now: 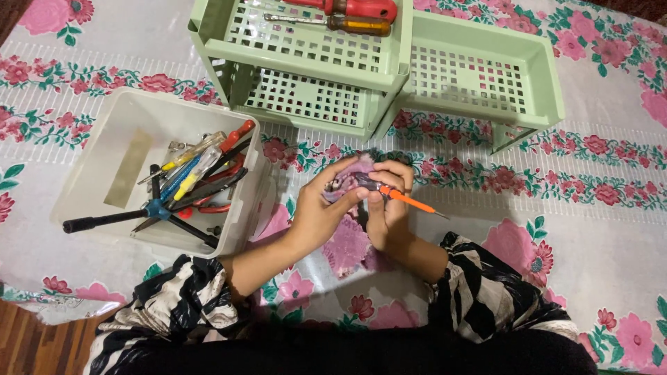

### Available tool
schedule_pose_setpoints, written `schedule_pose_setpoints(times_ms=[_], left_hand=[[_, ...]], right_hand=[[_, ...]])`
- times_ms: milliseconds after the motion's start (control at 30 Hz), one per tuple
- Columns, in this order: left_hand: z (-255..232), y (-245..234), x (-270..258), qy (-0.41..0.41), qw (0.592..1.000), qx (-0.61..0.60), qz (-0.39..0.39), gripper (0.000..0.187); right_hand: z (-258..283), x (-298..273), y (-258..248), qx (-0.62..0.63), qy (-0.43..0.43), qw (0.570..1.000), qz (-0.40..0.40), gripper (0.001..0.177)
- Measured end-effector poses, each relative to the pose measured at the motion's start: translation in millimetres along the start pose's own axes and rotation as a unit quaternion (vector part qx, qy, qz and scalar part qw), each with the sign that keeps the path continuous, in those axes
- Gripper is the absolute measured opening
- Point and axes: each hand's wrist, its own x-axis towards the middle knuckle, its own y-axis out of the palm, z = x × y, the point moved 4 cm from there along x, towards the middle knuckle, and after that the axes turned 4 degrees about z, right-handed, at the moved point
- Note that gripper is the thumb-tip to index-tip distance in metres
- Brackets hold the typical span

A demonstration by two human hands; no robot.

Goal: Repairing a small plush toy using hand tools like a screwdriver and pliers at a table.

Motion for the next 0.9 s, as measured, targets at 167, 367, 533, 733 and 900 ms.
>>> schedule_pose_setpoints(times_ms=[167,367,533,733,900], left_hand=[[-3.8,-3.1,-7.5,0.156,0.976,0.148,-0.042,0.042],[-0.5,-11.5,-10.1,0.187,0.966,0.155,-0.091,0.045],[-2.4,-17.1,-18.0,0.253,0.941,0.172,-0.146,0.055],[-11.8,-14.9,-24.2,0.353,0.92,0.139,-0.102,0.068],[-12.5,-10.5,-21.5,0.343,0.931,0.123,-0.002,0.029]], right_hand=[[-5.8,-2.6,3.2,-0.017,-0.005,1.0,-0.024,0.039],[-15.0,-11.4,15.1,0.153,0.01,0.988,0.012,0.034],[-26.2,-18.1,19.0,0.137,0.136,0.977,0.096,0.034],[-20.2,-12.5,23.9,0.096,-0.046,0.979,0.172,0.033],[-79.4,-54.6,37.5,0.177,0.054,0.957,0.224,0.052]])
